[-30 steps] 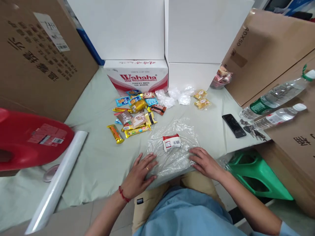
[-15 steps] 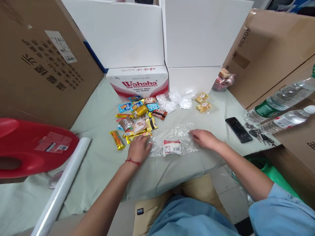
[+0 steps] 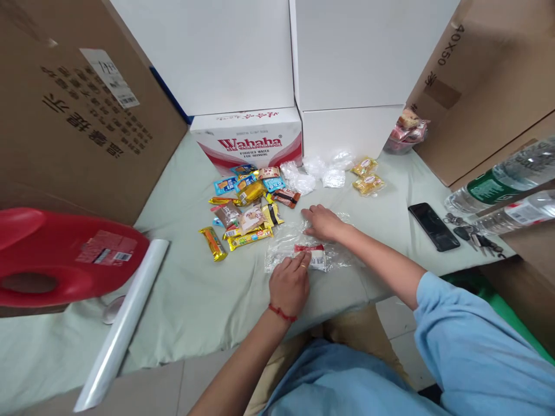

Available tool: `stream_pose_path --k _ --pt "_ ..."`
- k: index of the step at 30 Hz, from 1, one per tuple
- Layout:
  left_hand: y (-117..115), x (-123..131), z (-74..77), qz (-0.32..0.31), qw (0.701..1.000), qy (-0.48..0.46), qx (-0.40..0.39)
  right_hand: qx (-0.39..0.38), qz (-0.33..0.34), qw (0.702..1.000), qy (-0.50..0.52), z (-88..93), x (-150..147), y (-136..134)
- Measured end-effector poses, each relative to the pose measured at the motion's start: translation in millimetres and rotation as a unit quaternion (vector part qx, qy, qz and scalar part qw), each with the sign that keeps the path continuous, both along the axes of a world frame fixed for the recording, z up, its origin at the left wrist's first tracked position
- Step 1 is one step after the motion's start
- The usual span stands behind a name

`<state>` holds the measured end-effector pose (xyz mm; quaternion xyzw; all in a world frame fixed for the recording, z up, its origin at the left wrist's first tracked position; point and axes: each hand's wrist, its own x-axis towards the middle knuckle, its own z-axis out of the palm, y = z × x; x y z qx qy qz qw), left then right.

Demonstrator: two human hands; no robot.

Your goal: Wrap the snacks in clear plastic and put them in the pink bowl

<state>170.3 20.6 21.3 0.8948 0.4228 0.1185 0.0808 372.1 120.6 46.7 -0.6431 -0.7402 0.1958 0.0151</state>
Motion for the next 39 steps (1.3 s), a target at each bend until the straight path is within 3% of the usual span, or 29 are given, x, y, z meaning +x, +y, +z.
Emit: stream_pose_path --k 4,7,11,14,16,18,20,22,24,26,29,32,39 --pt "1 10 -10.8 0.011 0.999 0.04 -0.032 -0.064 0.019 0.997 0.042 5.5 -5 9" --pt "-3 10 -9.1 0.02 0.996 0.061 -0.057 -0.063 0.051 0.993 0.082 19.5 -2 -4" --pt "-2 9 -6.4 0.037 0.994 0.036 -0.101 -0.006 0.153 0.984 0.093 24.4 -6 -50" --pt "5 -2 -11.9 0.025 0.98 -0.1 -0.169 0.014 0.153 0.986 0.059 7.7 -11 -91" --pt "7 -15 -18.4 0.005 0.94 -0.248 -0.235 0.046 0.131 0.987 0.083 -7.8 -14 -111" --pt "9 -30 -23.6 0.033 0.871 -0.39 -0.298 0.085 0.119 0.982 0.121 -21.1 -18 -122" --pt "13 -42 -24.9 0.129 0.8 -0.498 -0.307 0.109 0.109 0.979 0.132 -29.6 -23 -127" --pt "22 -50 -21.5 0.256 0.767 -0.536 -0.241 0.123 0.106 0.979 0.12 -33.9 -28 -128" --pt "36 -54 -15.4 0.347 0.792 -0.476 -0.157 0.132 0.113 0.979 0.103 -35.8 -31 -128" --pt "47 -52 -9.7 0.368 0.835 -0.388 -0.127 0.135 0.116 0.98 0.087 -37.0 -33 -129" --pt "50 -48 -5.6 0.329 0.886 -0.291 -0.146 0.135 0.105 0.983 0.073 -39.0 -33 -131" --pt "37 -42 -5.6 0.278 0.927 -0.194 -0.16 0.128 0.102 0.984 0.072 -39.8 -32 -131" --pt "12 6 1.7 0.188 0.922 -0.255 -0.221 0.131 0.085 0.979 0.132 -34.8 -33 -137"
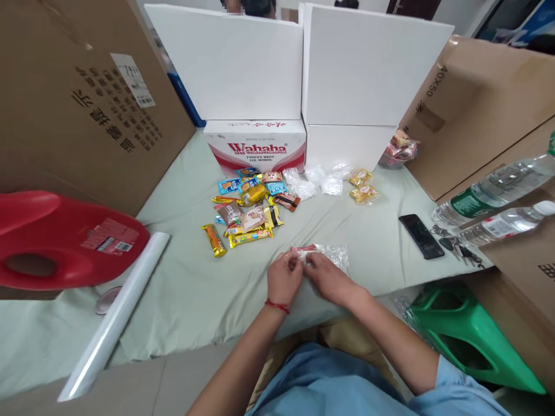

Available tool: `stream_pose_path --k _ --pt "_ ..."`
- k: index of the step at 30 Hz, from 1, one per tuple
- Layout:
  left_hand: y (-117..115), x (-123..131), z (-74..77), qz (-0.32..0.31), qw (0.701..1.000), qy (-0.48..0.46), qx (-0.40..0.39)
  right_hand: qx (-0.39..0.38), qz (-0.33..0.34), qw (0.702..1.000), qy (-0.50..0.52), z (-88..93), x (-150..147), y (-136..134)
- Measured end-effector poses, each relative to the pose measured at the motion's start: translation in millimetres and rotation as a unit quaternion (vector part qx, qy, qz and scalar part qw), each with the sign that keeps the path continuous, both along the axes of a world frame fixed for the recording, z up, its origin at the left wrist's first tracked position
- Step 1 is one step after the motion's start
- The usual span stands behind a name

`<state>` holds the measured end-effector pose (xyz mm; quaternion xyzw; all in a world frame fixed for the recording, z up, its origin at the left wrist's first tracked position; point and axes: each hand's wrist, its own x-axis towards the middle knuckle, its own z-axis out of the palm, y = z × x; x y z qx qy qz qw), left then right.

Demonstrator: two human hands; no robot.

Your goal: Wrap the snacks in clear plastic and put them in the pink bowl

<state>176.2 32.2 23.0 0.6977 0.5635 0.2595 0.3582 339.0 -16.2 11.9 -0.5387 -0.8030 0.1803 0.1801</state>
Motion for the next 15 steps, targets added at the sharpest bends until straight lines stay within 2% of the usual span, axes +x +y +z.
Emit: stream_pose_path --k 3,7,9,11,13,15 --pt "-10 21 9.5 -0.035 0.997 0.062 0.035 -0.004 0.015 0.998 0.067 4.2 10 -12" --pt "-23 26 12.5 -0.089 0.977 0.171 0.092 -0.061 0.02 0.986 0.151 12.4 34 -26" --pt "-26 23 5.7 -0.096 0.965 0.217 0.11 -0.086 -0.05 0.973 0.208 15.0 45 -26" --pt "-29 19 -5.3 -0.102 0.953 0.255 0.127 -0.058 -0.186 0.956 0.221 13.9 53 -21" --pt "-32 18 -17.4 -0.107 0.942 0.281 0.151 0.016 -0.313 0.936 0.159 8.5 59 -13" --pt "-35 17 -27.7 -0.106 0.934 0.294 0.175 0.057 -0.364 0.927 0.071 1.0 62 -6"
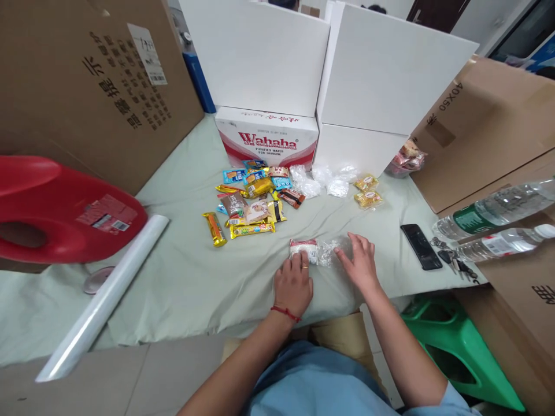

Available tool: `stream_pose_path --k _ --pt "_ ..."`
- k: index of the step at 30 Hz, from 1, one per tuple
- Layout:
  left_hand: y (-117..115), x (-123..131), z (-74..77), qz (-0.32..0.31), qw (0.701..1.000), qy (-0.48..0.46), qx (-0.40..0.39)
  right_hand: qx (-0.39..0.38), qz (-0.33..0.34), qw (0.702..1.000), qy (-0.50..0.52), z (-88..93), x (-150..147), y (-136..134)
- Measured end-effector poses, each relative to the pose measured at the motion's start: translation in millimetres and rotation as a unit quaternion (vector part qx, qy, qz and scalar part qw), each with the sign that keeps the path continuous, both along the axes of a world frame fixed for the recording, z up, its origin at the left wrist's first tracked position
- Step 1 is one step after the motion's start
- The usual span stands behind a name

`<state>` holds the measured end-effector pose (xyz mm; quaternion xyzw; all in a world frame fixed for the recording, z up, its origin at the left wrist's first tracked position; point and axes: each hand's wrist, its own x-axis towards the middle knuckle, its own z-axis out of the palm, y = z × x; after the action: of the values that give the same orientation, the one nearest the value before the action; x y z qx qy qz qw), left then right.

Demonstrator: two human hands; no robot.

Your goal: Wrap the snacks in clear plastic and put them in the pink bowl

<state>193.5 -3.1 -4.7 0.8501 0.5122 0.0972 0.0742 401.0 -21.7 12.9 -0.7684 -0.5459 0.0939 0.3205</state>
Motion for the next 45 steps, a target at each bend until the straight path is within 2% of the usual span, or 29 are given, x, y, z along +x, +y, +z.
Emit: stream_pose_path --k 3,5,7,9,11,14,17,20,25,27,29,31,32,34,36,38,39,41,43,45 --pt "-4 0 -8.9 -0.001 1.0 0.0 0.017 -0.06 0.029 0.997 -0.031 -4.8 2 7" --pt "-5 -1 -10.8 -0.002 1.0 -0.005 0.018 -0.079 0.061 0.995 0.004 1.9 0 11" --pt "-5 -1 -10.8 -0.001 1.0 -0.008 0.019 -0.06 0.078 0.994 0.047 15.1 -9 17" --pt "-4 0 -9.6 0.001 1.0 -0.009 0.019 -0.026 0.103 0.993 0.06 29.6 -27 26" --pt "-2 1 -7.4 -0.003 1.0 -0.01 0.014 -0.019 0.143 0.989 0.024 39.5 -53 39" --pt "-1 -2 -1.5 -0.01 1.0 -0.011 -0.022 -0.113 0.203 0.97 -0.075 41.7 -91 58" --pt "-5 -21 4.7 -0.035 0.997 -0.039 -0.049 -0.186 0.228 0.946 -0.134 35.2 -113 68" --pt "-10 -55 4.4 -0.086 0.991 -0.107 -0.001 -0.161 0.227 0.945 -0.17 28.4 -121 64" --pt "-11 -100 -5.9 -0.019 0.98 -0.189 0.064 -0.145 0.2 0.949 -0.194 24.3 -126 52" --pt "-11 -107 -5.7 -0.001 0.971 -0.231 0.066 -0.144 0.186 0.957 -0.169 27.1 -116 49" --pt "-14 -109 -1.0 0.002 0.956 -0.288 0.057 -0.111 0.165 0.974 -0.107 32.1 -95 44" --pt "-19 -107 6.4 0.001 0.937 -0.349 0.027 -0.059 0.139 0.988 0.019 37.6 -67 36" --pt "-21 -104 10.3 0.006 0.926 -0.378 -0.001 -0.04 0.128 0.986 0.104 39.8 -53 30" --pt "-24 -95 16.7 0.032 0.896 -0.435 -0.08 -0.033 0.119 0.954 0.272 42.1 -30 17" --pt "-25 -82 20.1 0.061 0.852 -0.488 -0.181 -0.057 0.133 0.911 0.385 40.2 -20 3" --pt "-25 -66 20.9 0.059 0.807 -0.515 -0.282 -0.087 0.172 0.883 0.428 34.3 -23 -10" --pt "-25 -59 20.6 0.046 0.798 -0.51 -0.317 -0.099 0.197 0.875 0.431 30.1 -28 -16" --pt "-27 -46 19.1 0.012 0.817 -0.469 -0.335 -0.112 0.232 0.871 0.419 21.0 -42 -26" --pt "-31 -40 16.9 -0.019 0.864 -0.41 -0.293 -0.113 0.235 0.874 0.41 13.5 -50 -33" --pt "-33 -44 13.5 -0.04 0.901 -0.363 -0.233 -0.101 0.205 0.887 0.401 10.7 -44 -34"
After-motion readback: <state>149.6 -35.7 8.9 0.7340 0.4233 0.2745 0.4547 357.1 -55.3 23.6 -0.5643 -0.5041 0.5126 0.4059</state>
